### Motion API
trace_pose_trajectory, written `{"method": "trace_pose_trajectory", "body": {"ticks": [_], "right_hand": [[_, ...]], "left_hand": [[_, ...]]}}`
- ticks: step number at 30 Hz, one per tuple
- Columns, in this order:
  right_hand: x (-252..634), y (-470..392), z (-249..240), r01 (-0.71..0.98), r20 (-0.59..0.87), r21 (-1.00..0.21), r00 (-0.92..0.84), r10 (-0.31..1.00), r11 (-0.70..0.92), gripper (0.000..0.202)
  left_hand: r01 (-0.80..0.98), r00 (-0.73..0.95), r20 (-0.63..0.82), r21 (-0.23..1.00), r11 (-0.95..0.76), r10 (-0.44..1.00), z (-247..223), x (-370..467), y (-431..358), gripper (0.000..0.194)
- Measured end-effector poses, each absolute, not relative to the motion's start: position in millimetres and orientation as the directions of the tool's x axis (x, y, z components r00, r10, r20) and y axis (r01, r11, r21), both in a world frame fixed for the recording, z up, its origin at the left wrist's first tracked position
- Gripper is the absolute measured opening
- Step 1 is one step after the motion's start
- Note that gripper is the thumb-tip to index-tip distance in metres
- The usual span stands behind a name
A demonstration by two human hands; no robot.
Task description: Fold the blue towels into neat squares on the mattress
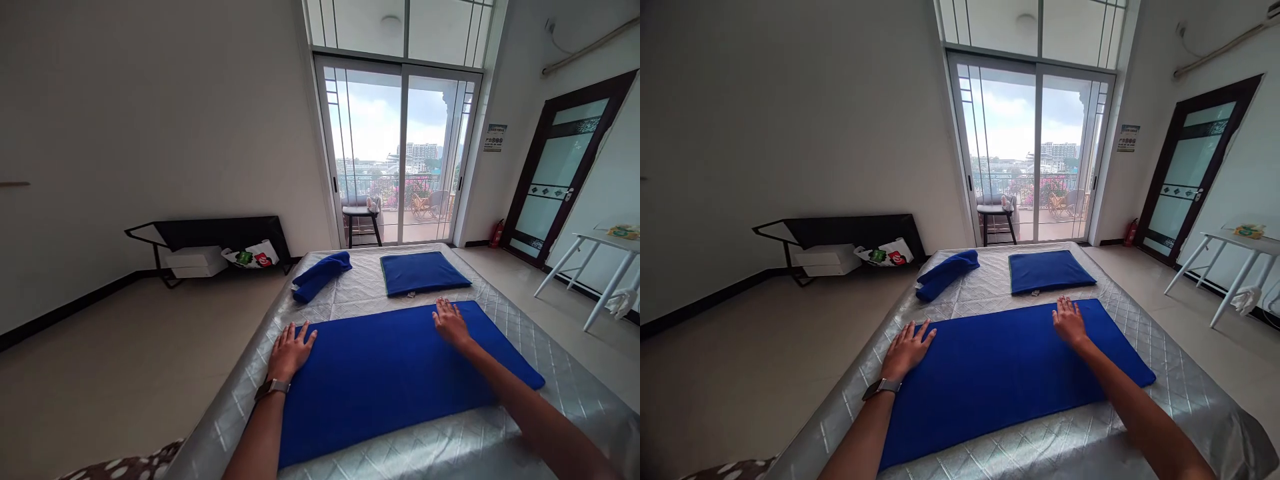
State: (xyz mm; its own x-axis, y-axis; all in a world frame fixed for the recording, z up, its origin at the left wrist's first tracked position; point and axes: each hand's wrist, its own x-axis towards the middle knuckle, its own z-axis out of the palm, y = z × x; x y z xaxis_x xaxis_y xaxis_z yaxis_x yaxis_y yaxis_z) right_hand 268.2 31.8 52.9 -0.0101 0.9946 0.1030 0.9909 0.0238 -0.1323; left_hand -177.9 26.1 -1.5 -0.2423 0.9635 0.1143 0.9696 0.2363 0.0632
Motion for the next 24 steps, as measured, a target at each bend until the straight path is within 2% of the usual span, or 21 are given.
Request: {"method": "trace_pose_trajectory", "body": {"ticks": [4,6,9,16,24], "right_hand": [[183.6,3.6,47.4,0.932,0.010,-0.265,-0.254,0.967,0.247,0.071],[158.1,-7.9,42.1,0.902,-0.037,-0.315,-0.322,0.946,0.294,0.074],[148.8,-18.0,35.8,0.896,-0.089,-0.327,-0.347,0.934,0.301,0.078],[226.3,-27.0,33.7,0.959,-0.116,-0.228,-0.197,0.973,0.167,0.078],[384.5,-34.7,23.8,0.985,-0.064,-0.085,0.143,0.988,-0.148,0.074]], "left_hand": [[0.972,-0.234,0.117,0.061,0.228,0.965,-1.9,-178.9,26.9,0.065],[0.973,-0.228,0.118,0.068,0.221,0.966,-1.9,-179.6,27.6,0.065],[0.974,-0.223,0.132,0.078,0.214,0.966,-2.6,-179.8,28.4,0.065],[0.971,-0.234,0.138,0.074,0.225,0.962,-4.2,-178.2,27.4,0.065],[0.972,-0.226,0.144,0.105,0.212,0.963,-5.7,-181.2,29.8,0.064]]}}
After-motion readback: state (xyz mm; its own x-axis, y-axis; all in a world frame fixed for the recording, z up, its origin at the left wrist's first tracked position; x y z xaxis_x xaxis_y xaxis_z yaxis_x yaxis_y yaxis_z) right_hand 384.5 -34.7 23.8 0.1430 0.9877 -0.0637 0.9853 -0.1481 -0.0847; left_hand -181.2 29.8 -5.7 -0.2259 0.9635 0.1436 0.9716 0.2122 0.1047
